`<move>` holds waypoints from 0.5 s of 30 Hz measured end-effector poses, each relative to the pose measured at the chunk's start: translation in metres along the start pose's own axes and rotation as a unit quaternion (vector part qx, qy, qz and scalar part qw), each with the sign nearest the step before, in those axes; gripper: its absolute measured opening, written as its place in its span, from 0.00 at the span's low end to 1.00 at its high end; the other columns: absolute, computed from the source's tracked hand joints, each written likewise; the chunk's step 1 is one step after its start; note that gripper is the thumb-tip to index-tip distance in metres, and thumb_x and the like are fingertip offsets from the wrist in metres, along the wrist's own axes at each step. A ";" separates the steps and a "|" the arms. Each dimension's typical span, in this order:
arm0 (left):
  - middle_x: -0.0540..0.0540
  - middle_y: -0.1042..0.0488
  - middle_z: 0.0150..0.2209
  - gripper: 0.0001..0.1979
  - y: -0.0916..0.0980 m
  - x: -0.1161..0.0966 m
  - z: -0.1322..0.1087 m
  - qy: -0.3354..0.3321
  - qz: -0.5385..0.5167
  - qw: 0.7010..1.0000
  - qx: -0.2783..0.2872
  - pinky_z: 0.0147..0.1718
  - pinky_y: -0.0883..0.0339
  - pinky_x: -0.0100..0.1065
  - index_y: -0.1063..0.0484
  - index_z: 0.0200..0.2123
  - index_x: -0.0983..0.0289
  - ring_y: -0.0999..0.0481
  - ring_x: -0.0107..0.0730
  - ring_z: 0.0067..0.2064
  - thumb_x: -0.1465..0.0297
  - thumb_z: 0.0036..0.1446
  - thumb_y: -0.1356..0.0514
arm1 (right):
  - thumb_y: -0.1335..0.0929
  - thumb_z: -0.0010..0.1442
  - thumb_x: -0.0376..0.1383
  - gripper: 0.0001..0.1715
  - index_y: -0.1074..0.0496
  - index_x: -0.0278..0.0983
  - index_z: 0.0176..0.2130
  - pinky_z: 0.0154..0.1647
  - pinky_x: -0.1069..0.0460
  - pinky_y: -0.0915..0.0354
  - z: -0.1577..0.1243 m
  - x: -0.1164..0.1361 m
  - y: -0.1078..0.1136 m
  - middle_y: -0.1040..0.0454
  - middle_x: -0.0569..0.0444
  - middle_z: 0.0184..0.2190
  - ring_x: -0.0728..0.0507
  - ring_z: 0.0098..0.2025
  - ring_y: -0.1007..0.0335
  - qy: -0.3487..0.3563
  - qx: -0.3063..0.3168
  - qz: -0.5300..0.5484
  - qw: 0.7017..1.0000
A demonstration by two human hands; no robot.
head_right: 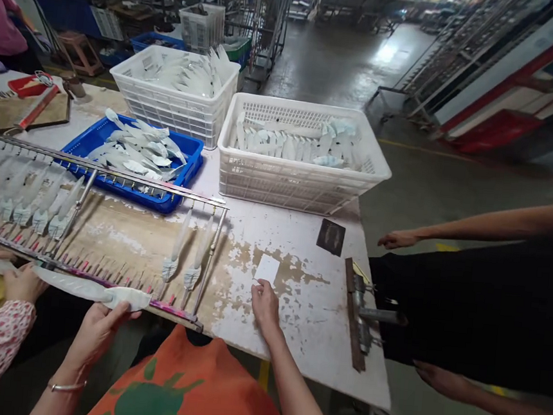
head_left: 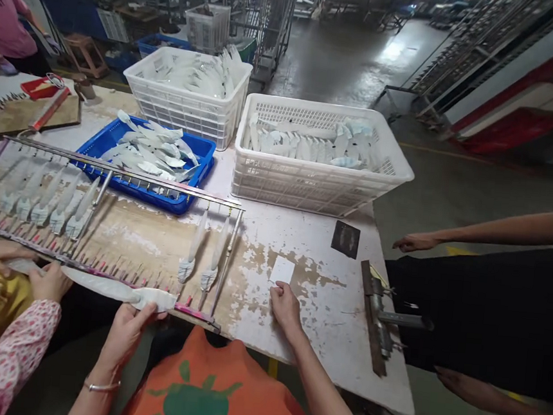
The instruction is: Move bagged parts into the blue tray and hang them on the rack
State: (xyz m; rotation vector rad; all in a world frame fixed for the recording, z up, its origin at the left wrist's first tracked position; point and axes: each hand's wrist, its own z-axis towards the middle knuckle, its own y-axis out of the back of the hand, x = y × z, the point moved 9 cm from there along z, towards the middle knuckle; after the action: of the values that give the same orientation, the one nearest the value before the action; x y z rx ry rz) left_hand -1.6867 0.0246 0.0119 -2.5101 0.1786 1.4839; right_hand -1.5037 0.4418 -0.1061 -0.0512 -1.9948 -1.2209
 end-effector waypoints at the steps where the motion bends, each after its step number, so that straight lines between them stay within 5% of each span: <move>1: 0.57 0.18 0.31 0.23 0.014 -0.006 0.011 -0.007 0.025 1.000 0.008 0.34 0.21 0.34 0.20 0.33 0.69 0.19 0.37 0.32 0.55 0.43 0.22 | 0.39 0.62 0.46 0.29 0.26 0.32 0.53 0.46 0.47 0.30 -0.010 0.015 -0.011 0.19 0.42 0.41 0.38 0.41 0.22 0.003 0.012 0.031 0.999; 4: 0.54 0.22 0.23 0.21 0.052 -0.025 0.049 -0.035 0.082 0.995 0.036 0.30 0.24 0.30 0.22 0.29 0.69 0.23 0.32 0.27 0.56 0.47 0.24 | 0.39 0.64 0.51 0.30 0.25 0.32 0.51 0.44 0.47 0.30 -0.047 0.076 -0.057 0.19 0.44 0.38 0.39 0.38 0.23 0.042 0.055 0.113 0.991; 9: 0.56 0.17 0.42 0.28 0.090 -0.040 0.101 -0.036 0.022 0.998 0.040 0.51 0.22 0.38 0.25 0.44 0.66 0.16 0.40 0.44 0.56 0.45 0.23 | 0.38 0.68 0.43 0.20 0.23 0.35 0.43 0.40 0.51 0.32 -0.105 0.186 -0.161 0.20 0.48 0.33 0.42 0.35 0.24 0.126 0.122 0.133 0.975; 15: 0.60 0.17 0.42 0.26 0.108 -0.033 0.127 -0.043 0.122 0.991 0.040 0.54 0.24 0.48 0.23 0.41 0.68 0.17 0.48 0.47 0.52 0.49 0.28 | 0.35 0.72 0.37 0.13 0.22 0.34 0.46 0.46 0.52 0.35 -0.124 0.242 -0.253 0.18 0.44 0.39 0.41 0.43 0.21 0.088 0.161 -0.013 0.983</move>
State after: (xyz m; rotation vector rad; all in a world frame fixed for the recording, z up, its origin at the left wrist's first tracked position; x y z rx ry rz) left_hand -1.8336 -0.0488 -0.0317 -2.4242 0.5369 1.6350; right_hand -1.7010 0.1266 -0.1112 0.2355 -2.0144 -0.8719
